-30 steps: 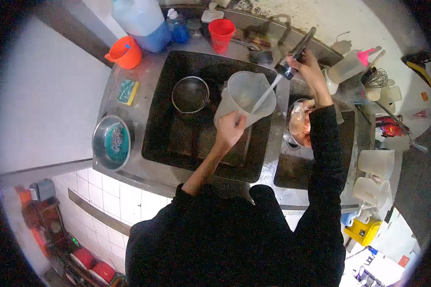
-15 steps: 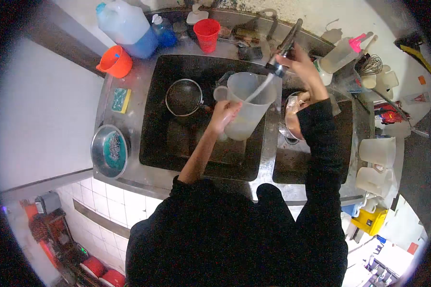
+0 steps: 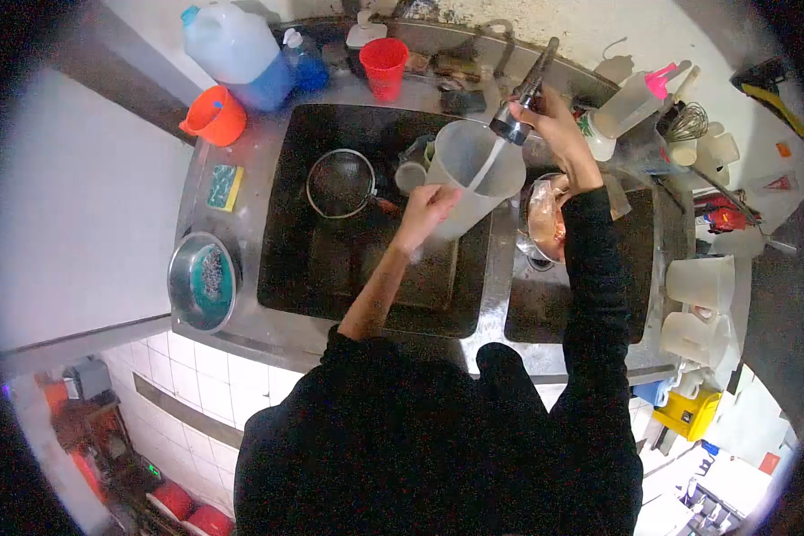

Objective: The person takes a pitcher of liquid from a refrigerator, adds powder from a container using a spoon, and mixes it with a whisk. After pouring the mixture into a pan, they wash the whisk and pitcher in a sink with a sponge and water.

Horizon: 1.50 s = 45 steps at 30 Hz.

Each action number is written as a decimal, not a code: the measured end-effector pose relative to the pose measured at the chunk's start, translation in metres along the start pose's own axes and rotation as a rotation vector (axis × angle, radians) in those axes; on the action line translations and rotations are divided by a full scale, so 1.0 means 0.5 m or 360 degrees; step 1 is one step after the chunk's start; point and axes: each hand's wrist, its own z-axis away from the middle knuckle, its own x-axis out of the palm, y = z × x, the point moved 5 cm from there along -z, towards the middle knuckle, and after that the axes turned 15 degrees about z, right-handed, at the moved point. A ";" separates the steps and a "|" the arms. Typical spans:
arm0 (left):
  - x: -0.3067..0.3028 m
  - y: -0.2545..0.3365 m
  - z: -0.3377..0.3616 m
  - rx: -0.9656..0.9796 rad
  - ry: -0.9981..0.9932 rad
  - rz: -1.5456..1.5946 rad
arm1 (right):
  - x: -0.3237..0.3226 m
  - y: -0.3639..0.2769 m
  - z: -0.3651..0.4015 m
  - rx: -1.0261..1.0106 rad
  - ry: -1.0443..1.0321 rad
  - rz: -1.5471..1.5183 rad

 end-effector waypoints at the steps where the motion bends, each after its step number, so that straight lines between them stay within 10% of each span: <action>1: 0.010 0.000 0.001 0.0062 0.0024 0.0009 | -0.001 0.011 0.003 -0.0009 -0.0018 -0.0001; 7: 0.051 0.025 -0.007 -0.0030 -0.0019 0.0007 | 0.129 -0.019 0.103 0.0529 -0.0146 -0.1436; 11: -0.010 0.004 0.007 0.0656 0.0292 -0.0455 | 0.296 -0.111 0.182 0.0531 -0.0350 -0.1417; 17: -0.124 -0.054 0.126 0.1243 0.0496 -0.0514 | 0.613 -0.346 0.089 -0.0823 -0.0980 0.0022; 18: -0.081 0.086 0.209 0.1030 0.1631 -0.0322 | 0.677 -0.377 0.066 -0.1188 -0.0856 0.0308; 19: -0.109 0.075 0.230 0.1051 0.1659 -0.0324 | 0.740 -0.402 0.052 -0.1544 -0.0703 0.0587; 21: -0.159 -0.066 0.201 -0.0336 0.0428 -0.0579 | 0.878 -0.401 0.018 -0.1702 -0.0556 0.0898; 23: -0.178 -0.201 0.192 0.0355 0.0505 -0.0274 | 0.985 -0.376 -0.002 -0.1844 -0.0353 0.1182; 26: -0.206 -0.052 0.263 0.0414 0.0512 -0.0706 | 1.078 -0.368 -0.019 -0.2194 -0.0329 0.1352; 28: -0.256 -0.083 0.261 0.0334 0.0562 -0.0614 | 1.095 -0.336 -0.025 -0.1701 -0.0892 0.1619; 32: -0.251 -0.191 0.254 0.0088 0.0491 -0.0330 | 0.999 -0.311 -0.023 -0.1566 -0.0371 0.1414; 34: -0.222 -0.005 0.313 0.0554 0.0761 -0.0359 | 0.853 -0.342 -0.030 -0.0754 -0.0812 0.0572; 36: -0.261 -0.203 0.245 0.0187 0.0413 0.0132 | 0.670 -0.289 0.026 -0.0119 -0.0949 -0.0220; 39: -0.202 0.011 0.277 -0.0225 0.0171 -0.1056 | 0.423 -0.114 0.133 0.0470 -0.0877 -0.0052; 42: -0.146 0.038 0.267 0.0141 0.0116 -0.1387 | 0.364 0.041 0.275 0.0717 -0.0904 -0.0118; 44: -0.067 0.080 0.279 0.1279 -0.0128 -0.1373 | 0.391 0.105 0.341 0.0689 -0.0715 -0.0570; 45: -0.048 0.063 0.275 0.1266 -0.0155 -0.1353 | 0.409 0.125 0.356 0.0721 -0.0733 -0.0684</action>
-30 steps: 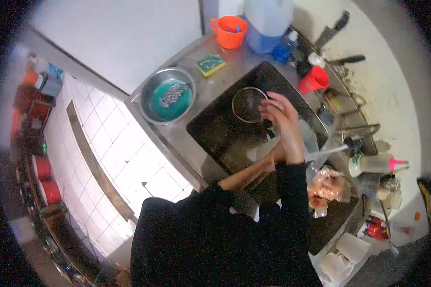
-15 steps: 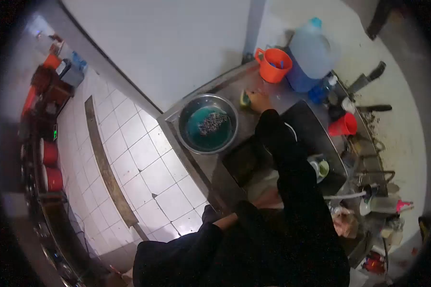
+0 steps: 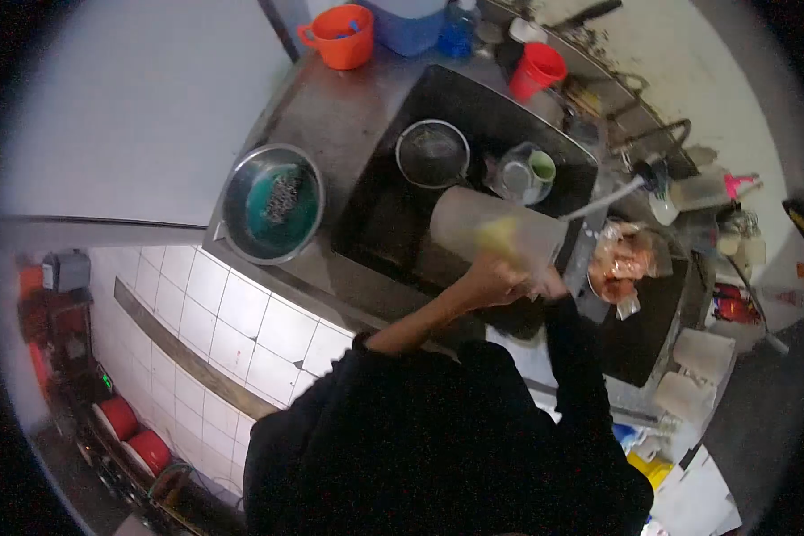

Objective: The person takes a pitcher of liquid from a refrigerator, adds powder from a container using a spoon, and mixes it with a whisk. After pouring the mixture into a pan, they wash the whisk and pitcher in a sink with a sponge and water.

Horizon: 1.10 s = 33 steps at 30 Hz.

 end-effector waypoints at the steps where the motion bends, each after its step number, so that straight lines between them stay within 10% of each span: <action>1: 0.031 0.003 0.006 0.0095 -0.0084 -0.0045 | 0.013 0.024 -0.007 0.0050 -0.0068 -0.0050; 16: 0.111 -0.012 0.039 0.0030 -0.0671 0.0125 | 0.051 0.060 -0.014 0.0139 -0.0574 -0.0035; 19: 0.034 -0.047 0.039 0.0227 -0.0483 0.0081 | 0.054 0.049 -0.026 0.0082 -0.0609 0.0050; 22: 0.016 -0.099 0.052 -0.0381 -0.0534 -0.0146 | 0.060 0.034 -0.050 -0.0045 -0.0624 0.0167; 24: 0.038 -0.093 0.049 -0.0407 -0.0067 0.0659 | 0.076 0.027 -0.077 -0.0202 -0.0601 0.0292; 27: -0.035 -0.031 -0.030 0.0111 -0.0180 -0.0096 | 0.092 0.025 -0.098 -0.0414 -0.0608 0.0529; 33: -0.157 -0.107 -0.069 -0.0633 0.0064 0.0201 | 0.103 -0.042 -0.075 -0.0589 -0.0901 0.0850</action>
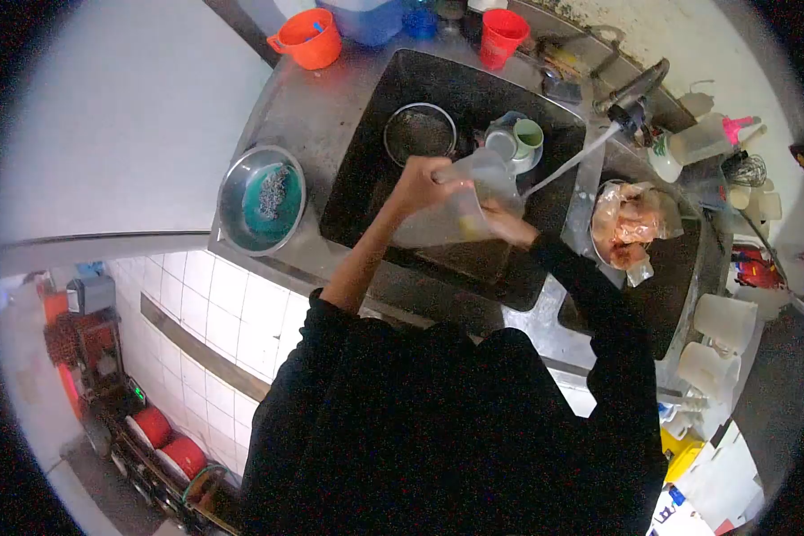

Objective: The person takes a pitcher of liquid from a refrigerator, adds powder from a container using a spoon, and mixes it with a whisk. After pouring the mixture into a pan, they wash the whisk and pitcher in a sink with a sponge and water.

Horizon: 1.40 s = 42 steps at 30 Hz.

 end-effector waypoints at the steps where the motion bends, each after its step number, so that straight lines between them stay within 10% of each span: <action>1: -0.008 -0.005 -0.005 -0.0051 0.0033 -0.0030 | -0.019 -0.047 0.006 0.0204 -0.0023 0.0238; 3: -0.011 -0.043 -0.008 -0.0191 -0.0006 -0.0113 | -0.068 -0.108 0.014 0.0612 -0.0072 0.0727; 5: -0.026 -0.073 -0.006 -0.0337 0.0178 0.0104 | -0.061 0.017 -0.023 0.0084 0.0448 0.0823; 7: 0.003 -0.024 0.021 -0.0009 0.0151 -0.0006 | -0.104 0.010 -0.002 0.0743 0.0904 -0.0534; 10: 0.141 -0.019 0.110 0.0499 -0.0325 -0.0398 | -0.070 -0.022 -0.012 0.0601 0.0542 -0.1346; 12: 0.252 -0.077 0.185 -0.0164 -0.0743 0.0538 | -0.039 -0.005 -0.022 0.0549 0.0580 -0.1390; 16: 0.195 -0.008 0.178 0.0865 -0.0535 -0.0400 | -0.005 0.010 -0.030 0.0478 0.0747 -0.1281; 21: 0.125 -0.003 0.142 0.0678 -0.0458 -0.0629 | -0.030 -0.017 -0.017 0.0536 0.0947 -0.1145; 22: 0.119 0.010 0.133 0.0538 -0.0483 -0.0531 | 0.003 0.165 -0.075 0.0326 0.0970 -0.1212; 27: 0.101 -0.025 0.125 0.0390 -0.0558 0.0110 | 0.024 0.004 -0.040 -0.0227 0.0419 0.0798; 29: 0.022 -0.023 0.110 -0.0070 -0.0509 -0.0527 | 0.039 -0.044 -0.017 -0.0383 0.0149 0.1261; 33: -0.018 0.016 0.070 -0.0405 -0.0444 -0.0248 | 0.007 -0.075 -0.003 0.0321 -0.0162 0.0559; 35: 0.003 0.044 0.056 -0.0195 -0.0620 -0.0158 | -0.013 -0.143 -0.005 -0.0917 0.0587 0.1951; 37: 0.011 0.051 0.042 -0.0103 -0.0745 -0.0275 | -0.005 -0.076 -0.029 -0.0846 0.0790 0.1458; 39: 0.007 0.042 0.044 -0.0035 -0.0870 -0.0400 | 0.019 -0.050 -0.045 -0.0424 0.0324 0.1769; 42: -0.036 -0.012 0.046 -0.0135 -0.0178 0.0281 | -0.024 -0.129 0.007 -0.0175 -0.0216 0.1982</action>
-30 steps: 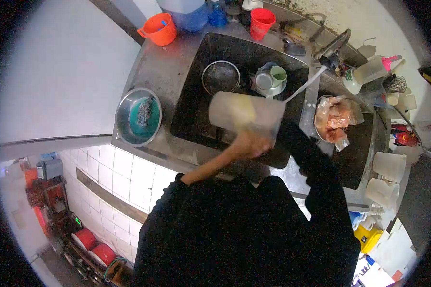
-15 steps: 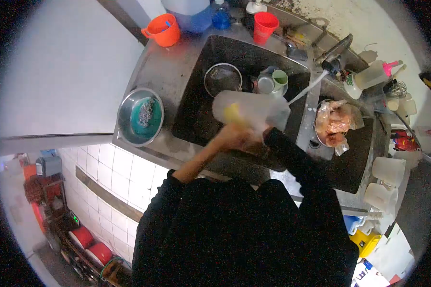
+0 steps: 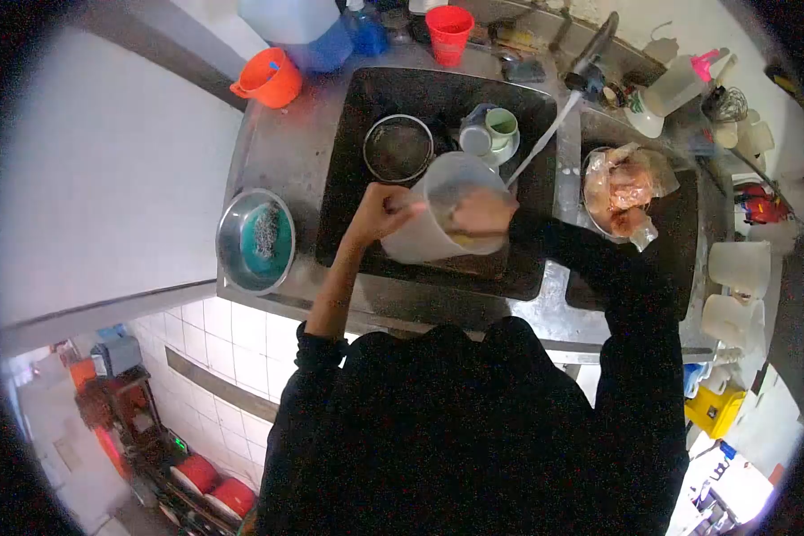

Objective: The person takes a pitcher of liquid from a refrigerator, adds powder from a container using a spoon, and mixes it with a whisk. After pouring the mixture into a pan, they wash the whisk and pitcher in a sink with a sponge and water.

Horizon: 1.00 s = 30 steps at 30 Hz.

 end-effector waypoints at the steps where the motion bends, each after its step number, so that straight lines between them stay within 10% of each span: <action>1: 0.002 0.004 0.002 0.0000 -0.0023 -0.0001 | -0.028 0.009 0.020 0.0020 0.0005 -0.0009; 3: -0.011 -0.003 0.006 -0.0262 0.0190 -0.0009 | -0.061 0.063 0.070 0.0527 0.0253 -0.0424; 5: -0.014 -0.016 0.003 -0.0142 0.0372 0.0065 | -0.030 0.120 0.140 0.1472 0.1351 -0.1611; 7: -0.014 -0.030 0.004 -0.0008 0.0574 0.0135 | -0.014 0.111 0.154 0.1703 0.1577 -0.2067; 9: 0.038 -0.009 0.002 -0.0084 0.0266 -0.0400 | -0.069 0.081 0.135 0.1430 0.2011 -0.1074; 13: 0.082 0.075 0.000 0.0040 -0.0122 -0.0532 | -0.012 0.112 0.072 0.0343 0.0995 -0.0429; 18: 0.073 0.109 -0.021 0.0006 -0.0362 -0.0431 | -0.061 0.081 0.068 -0.0218 0.0824 -0.0004; 21: 0.037 0.078 -0.033 0.0056 0.0034 -0.0150 | -0.059 0.108 0.064 0.0164 0.0775 0.0106; 23: 0.010 0.068 -0.030 0.0076 0.0427 0.0058 | -0.029 0.166 0.106 0.1039 0.1266 -0.1839; 27: 0.027 0.016 -0.017 -0.0459 0.0734 0.0706 | 0.046 0.122 0.147 0.1985 0.2641 -0.2977; 30: 0.061 0.010 -0.024 -0.0427 0.0631 0.1268 | 0.038 0.017 0.102 0.2283 0.1869 -0.0892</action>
